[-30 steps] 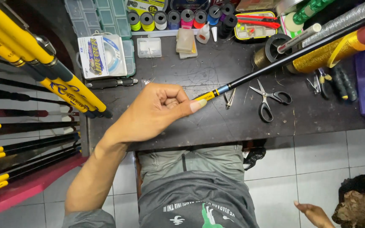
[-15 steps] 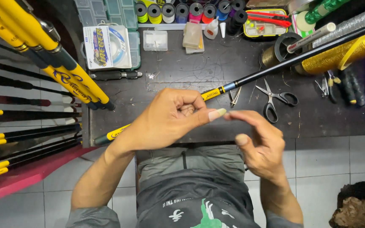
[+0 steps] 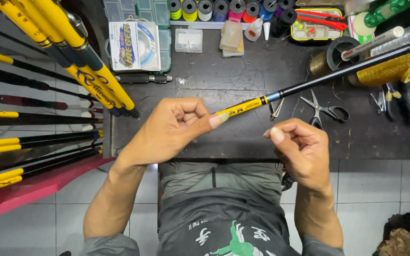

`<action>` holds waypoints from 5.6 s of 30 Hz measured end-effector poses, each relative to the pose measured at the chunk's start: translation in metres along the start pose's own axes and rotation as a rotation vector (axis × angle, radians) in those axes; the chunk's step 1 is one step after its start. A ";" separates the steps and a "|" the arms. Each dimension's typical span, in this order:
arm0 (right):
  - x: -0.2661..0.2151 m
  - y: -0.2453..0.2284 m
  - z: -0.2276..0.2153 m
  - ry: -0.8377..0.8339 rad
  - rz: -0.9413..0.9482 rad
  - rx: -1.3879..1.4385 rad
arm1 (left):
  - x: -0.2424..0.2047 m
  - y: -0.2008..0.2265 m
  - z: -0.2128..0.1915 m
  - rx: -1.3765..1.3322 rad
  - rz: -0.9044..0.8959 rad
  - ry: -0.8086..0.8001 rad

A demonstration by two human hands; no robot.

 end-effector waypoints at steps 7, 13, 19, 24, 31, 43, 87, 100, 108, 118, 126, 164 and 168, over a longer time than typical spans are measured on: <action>-0.011 0.015 -0.022 0.039 0.047 -0.032 | 0.000 -0.009 -0.011 0.053 0.005 0.062; -0.018 0.025 -0.037 0.076 0.052 -0.015 | 0.005 -0.005 -0.014 0.060 0.003 0.092; -0.019 0.018 -0.062 0.136 0.005 -0.070 | 0.003 -0.010 -0.030 0.109 0.011 0.156; -0.021 0.005 -0.077 0.189 -0.041 -0.089 | -0.003 -0.020 -0.039 0.054 0.054 0.170; -0.026 -0.025 -0.089 0.210 -0.117 -0.317 | -0.021 -0.024 -0.052 0.176 0.046 0.356; -0.003 -0.087 0.002 -0.213 -0.278 -0.327 | -0.014 0.009 0.081 0.109 0.254 -0.089; -0.026 0.015 0.008 -0.172 -0.037 0.140 | -0.033 0.000 0.020 0.231 0.393 0.135; -0.025 0.046 -0.031 0.062 -0.004 0.154 | -0.032 -0.057 -0.024 0.837 0.499 0.408; -0.024 0.050 -0.025 0.073 -0.019 0.214 | -0.022 -0.107 -0.034 0.897 0.478 0.460; -0.025 0.047 -0.023 0.088 -0.028 0.232 | -0.026 -0.117 -0.033 0.851 0.596 0.548; -0.034 0.013 -0.022 -0.076 -0.199 0.176 | -0.038 -0.085 -0.009 0.706 0.625 0.479; -0.020 -0.140 0.004 0.327 -0.613 -0.235 | -0.067 0.052 0.034 0.293 0.716 0.502; -0.016 -0.140 0.004 0.326 -0.602 -0.209 | -0.064 0.053 0.032 0.273 0.700 0.524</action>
Point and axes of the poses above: each hand's wrist, its own x-axis towards the middle knuckle, its own z-axis out of the palm, y = z × x, the point moved 7 cm from there along x, towards the middle knuckle, and after that the axes turned 1 degree about x, right-handed, at the moved point
